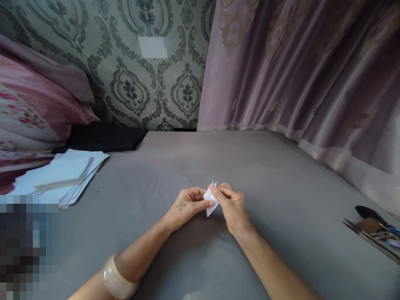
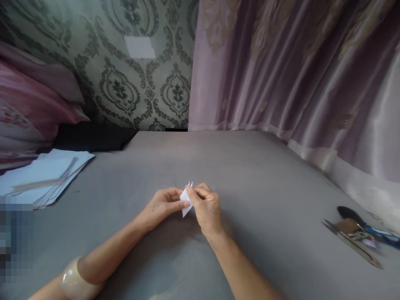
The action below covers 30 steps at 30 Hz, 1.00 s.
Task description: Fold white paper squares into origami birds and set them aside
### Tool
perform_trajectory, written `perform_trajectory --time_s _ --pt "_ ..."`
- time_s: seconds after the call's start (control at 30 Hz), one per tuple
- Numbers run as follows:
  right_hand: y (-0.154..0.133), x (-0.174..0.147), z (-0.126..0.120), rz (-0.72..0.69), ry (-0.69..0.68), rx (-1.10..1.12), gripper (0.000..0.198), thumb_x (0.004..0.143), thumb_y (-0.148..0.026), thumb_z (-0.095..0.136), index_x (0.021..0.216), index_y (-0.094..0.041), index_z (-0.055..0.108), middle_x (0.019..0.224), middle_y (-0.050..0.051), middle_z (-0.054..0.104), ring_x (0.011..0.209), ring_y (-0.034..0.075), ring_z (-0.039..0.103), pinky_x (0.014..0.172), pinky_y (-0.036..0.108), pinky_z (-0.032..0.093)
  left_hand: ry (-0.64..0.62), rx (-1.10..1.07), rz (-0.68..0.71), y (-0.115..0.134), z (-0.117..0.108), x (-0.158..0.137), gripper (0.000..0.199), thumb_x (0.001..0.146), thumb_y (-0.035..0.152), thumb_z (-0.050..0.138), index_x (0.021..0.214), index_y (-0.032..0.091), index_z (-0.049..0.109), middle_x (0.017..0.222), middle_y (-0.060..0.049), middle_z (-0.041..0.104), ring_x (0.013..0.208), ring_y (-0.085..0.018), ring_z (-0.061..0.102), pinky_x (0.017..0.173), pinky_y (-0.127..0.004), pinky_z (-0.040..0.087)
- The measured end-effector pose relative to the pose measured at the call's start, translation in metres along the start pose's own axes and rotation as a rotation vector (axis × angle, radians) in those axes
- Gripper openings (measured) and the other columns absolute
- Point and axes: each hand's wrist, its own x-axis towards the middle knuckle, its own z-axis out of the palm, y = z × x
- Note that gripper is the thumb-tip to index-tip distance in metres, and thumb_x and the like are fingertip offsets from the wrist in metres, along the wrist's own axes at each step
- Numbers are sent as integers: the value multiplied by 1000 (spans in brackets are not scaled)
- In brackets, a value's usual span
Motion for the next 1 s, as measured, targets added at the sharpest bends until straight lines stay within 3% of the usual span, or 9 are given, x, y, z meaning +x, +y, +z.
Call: perform_trajectory --time_s 0.17,0.33,0.53,0.73,0.87,1.0 --pt "0 -7 6 -193 140 -281 30 85 -36 59 60 -21 67 65 0 49 61 13 48 61 27 40 81 95 70 -11 5 2 39 65 46 79 80 12 67 66 -3 67 59 -12 58 54 -21 38" --pt "-3 -9 9 -279 170 -315 28 85 -34 58 62 -21 68 66 0 49 61 13 49 62 27 41 122 158 93 -9 5 0 35 67 46 77 75 13 71 62 -1 66 57 -11 56 55 -21 38" --pt "2 -3 3 -45 87 -55 17 79 -38 67 77 -22 74 72 0 54 67 13 50 60 27 39 69 89 3 3 1 -2 29 71 44 74 72 14 74 67 -3 69 60 -12 57 59 -22 41" --pt "0 1 1 226 37 267 20 67 -37 76 58 -20 69 61 -3 47 62 11 42 61 28 33 44 100 -28 8 -1 -3 28 68 43 77 70 16 73 64 -2 67 57 -10 54 59 -21 40" --pt "0 3 -2 266 41 310 23 65 -34 77 51 -20 65 57 -4 44 59 11 39 59 28 31 13 101 -50 9 -1 -3 26 70 41 76 70 15 73 65 -2 67 59 -11 54 60 -22 40" --pt "-4 5 -7 250 16 184 26 73 -41 68 58 -20 70 62 0 55 63 13 46 63 29 34 -16 113 -48 10 -2 -4 26 73 40 73 67 14 72 62 -1 65 58 -10 53 59 -21 39"
